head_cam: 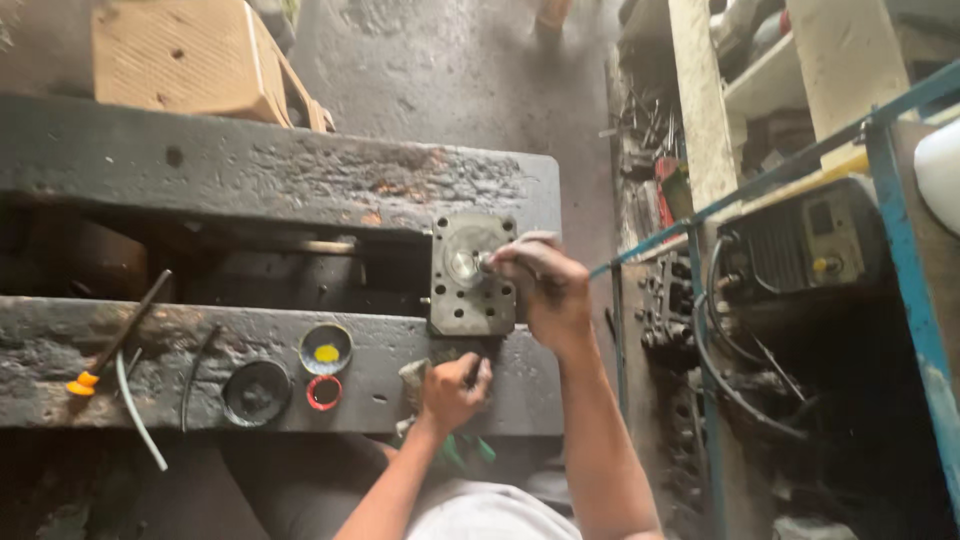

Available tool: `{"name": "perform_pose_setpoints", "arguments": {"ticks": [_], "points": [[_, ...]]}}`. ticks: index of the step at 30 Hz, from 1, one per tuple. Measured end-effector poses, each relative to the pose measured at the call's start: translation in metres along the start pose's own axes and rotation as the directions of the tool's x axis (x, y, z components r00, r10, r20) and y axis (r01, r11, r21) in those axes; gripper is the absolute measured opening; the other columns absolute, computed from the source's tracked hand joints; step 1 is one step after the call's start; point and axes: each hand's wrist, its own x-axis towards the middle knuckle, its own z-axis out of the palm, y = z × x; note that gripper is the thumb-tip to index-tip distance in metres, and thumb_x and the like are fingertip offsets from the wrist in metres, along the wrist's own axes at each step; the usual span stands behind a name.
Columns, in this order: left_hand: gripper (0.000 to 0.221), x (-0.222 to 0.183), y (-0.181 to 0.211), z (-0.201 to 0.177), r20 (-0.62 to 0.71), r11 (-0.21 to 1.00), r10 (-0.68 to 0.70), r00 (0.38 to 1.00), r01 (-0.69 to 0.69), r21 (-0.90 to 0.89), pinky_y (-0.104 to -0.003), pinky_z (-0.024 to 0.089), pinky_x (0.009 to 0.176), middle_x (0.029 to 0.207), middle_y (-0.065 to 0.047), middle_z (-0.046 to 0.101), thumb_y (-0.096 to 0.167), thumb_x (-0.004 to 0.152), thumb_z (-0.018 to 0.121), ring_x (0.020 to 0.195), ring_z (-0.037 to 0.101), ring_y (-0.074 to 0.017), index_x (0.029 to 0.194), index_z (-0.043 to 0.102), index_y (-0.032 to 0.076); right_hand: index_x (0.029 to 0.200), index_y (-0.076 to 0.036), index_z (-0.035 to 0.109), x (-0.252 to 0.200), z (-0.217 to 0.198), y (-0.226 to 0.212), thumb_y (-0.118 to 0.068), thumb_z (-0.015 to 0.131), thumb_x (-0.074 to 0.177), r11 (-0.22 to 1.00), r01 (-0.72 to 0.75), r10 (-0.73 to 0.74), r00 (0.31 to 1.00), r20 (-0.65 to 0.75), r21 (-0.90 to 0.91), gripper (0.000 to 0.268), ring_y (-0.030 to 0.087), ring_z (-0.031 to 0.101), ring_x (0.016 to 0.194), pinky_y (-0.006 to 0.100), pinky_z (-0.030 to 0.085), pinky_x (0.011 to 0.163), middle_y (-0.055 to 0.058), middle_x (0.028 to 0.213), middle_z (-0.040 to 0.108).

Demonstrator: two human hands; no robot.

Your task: The person wipes a metal valve and a rod with a cloth, applies a yellow substance from a small container to the valve, and then inserts the valve into a cylinder head and rotates it repeatedly by hand.

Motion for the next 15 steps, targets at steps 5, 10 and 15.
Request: {"name": "perform_pose_setpoints", "arguments": {"ticks": [5, 10, 15], "points": [[0.021, -0.006, 0.005, -0.005, -0.014, 1.0, 0.021, 1.0, -0.021, -0.023, -0.043, 0.051, 0.053, 0.062, -0.016, 0.065, 0.02, 0.09, 0.07, 0.058, 0.067, -0.0336, 0.075, 0.063, 0.007, 0.104, 0.003, 0.07, 0.005, 0.008, 0.012, 0.014, 0.067, 0.094, 0.771, -0.017, 0.136, 0.981, -0.139, 0.636, 0.015, 0.02, 0.065, 0.12, 0.033, 0.053, 0.104, 0.013, 0.112, 0.071], [0.021, 0.0, 0.004, -0.004, 0.007, 1.0, 0.018, 1.0, -0.018, 0.017, -0.044, 0.051, 0.052, 0.059, -0.017, 0.064, 0.021, 0.088, 0.072, 0.056, 0.067, -0.0344, 0.073, 0.063, 0.008, 0.104, 0.003, 0.068, 0.001, 0.008, 0.029, 0.003, 0.054, 0.097, 0.819, -0.169, 0.223, 0.974, -0.032, 0.548, 0.016, 0.016, 0.069, 0.098, 0.032, 0.058, 0.088, 0.008, 0.107, 0.068], [0.021, 0.003, 0.005, -0.003, -0.025, 0.999, 0.036, 0.999, -0.036, 0.034, -0.045, 0.05, 0.051, 0.059, -0.016, 0.064, 0.021, 0.089, 0.071, 0.056, 0.067, -0.0341, 0.074, 0.064, 0.008, 0.105, 0.005, 0.067, 0.006, 0.025, 0.061, 0.0, 0.07, 0.095, 0.898, -0.289, 0.323, 0.945, -0.052, 0.332, 0.012, 0.016, 0.065, 0.096, 0.03, 0.056, 0.086, 0.01, 0.102, 0.066]]}}
